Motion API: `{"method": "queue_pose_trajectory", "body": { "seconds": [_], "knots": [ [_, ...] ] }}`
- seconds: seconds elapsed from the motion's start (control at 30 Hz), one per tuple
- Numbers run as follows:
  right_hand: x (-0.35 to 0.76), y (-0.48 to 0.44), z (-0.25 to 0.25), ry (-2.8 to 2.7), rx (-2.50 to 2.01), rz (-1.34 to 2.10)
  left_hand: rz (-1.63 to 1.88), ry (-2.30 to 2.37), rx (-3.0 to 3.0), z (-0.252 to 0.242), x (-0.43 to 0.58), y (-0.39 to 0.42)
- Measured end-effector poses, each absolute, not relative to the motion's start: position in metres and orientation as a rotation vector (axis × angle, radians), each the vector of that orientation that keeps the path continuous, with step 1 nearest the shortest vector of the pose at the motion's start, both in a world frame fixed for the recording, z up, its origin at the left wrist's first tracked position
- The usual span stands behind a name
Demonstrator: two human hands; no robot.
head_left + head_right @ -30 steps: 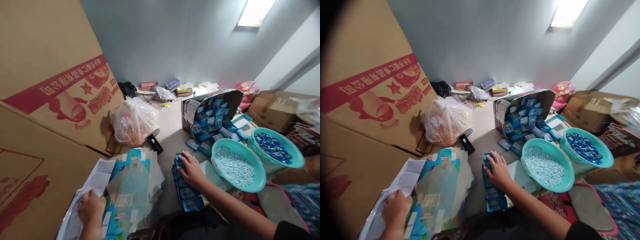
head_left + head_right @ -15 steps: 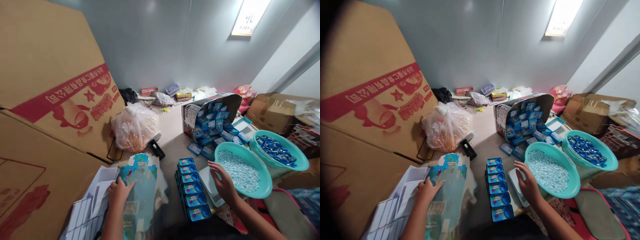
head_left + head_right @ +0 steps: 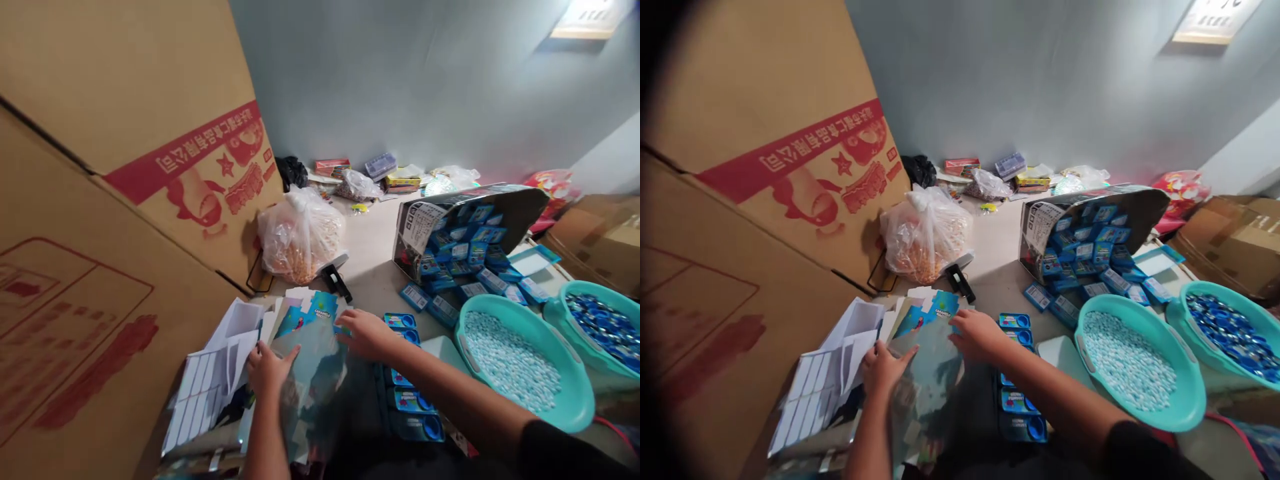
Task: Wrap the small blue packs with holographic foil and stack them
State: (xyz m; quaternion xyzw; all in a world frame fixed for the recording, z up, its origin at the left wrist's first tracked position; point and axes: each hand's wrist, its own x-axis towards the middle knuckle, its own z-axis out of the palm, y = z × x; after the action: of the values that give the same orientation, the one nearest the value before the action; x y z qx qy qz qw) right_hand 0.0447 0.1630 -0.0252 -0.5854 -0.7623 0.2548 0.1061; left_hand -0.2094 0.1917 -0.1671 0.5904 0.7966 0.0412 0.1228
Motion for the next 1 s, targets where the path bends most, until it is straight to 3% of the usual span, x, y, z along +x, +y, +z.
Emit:
{"method": "queue_pose_trajectory", "body": {
  "seconds": [0.23, 0.37, 0.53, 0.8, 1.0],
  "knots": [
    [-0.024, 0.237, -0.115, -2.132, -2.284, 0.992, 0.332, 2.264, 1.736, -0.166, -0.234, 0.184],
    [-0.039, 0.240, -0.143, -2.008, -2.280, 0.936, 0.394, 2.106, 1.533, -0.171, -0.262, 0.185],
    [-0.040, 0.245, -0.145, -2.082, -2.216, 0.884, 0.389, 1.833, 1.346, -0.173, -0.294, 0.184],
    [-0.028, 0.259, -0.128, -1.972, -2.192, 0.820, 0.502, 1.854, 1.269, -0.172, -0.299, 0.172],
    [-0.020, 0.242, -0.137, -1.575, -2.298, 0.701, 0.454, 1.980, 1.436, -0.174, -0.280, 0.152]
  ]
}}
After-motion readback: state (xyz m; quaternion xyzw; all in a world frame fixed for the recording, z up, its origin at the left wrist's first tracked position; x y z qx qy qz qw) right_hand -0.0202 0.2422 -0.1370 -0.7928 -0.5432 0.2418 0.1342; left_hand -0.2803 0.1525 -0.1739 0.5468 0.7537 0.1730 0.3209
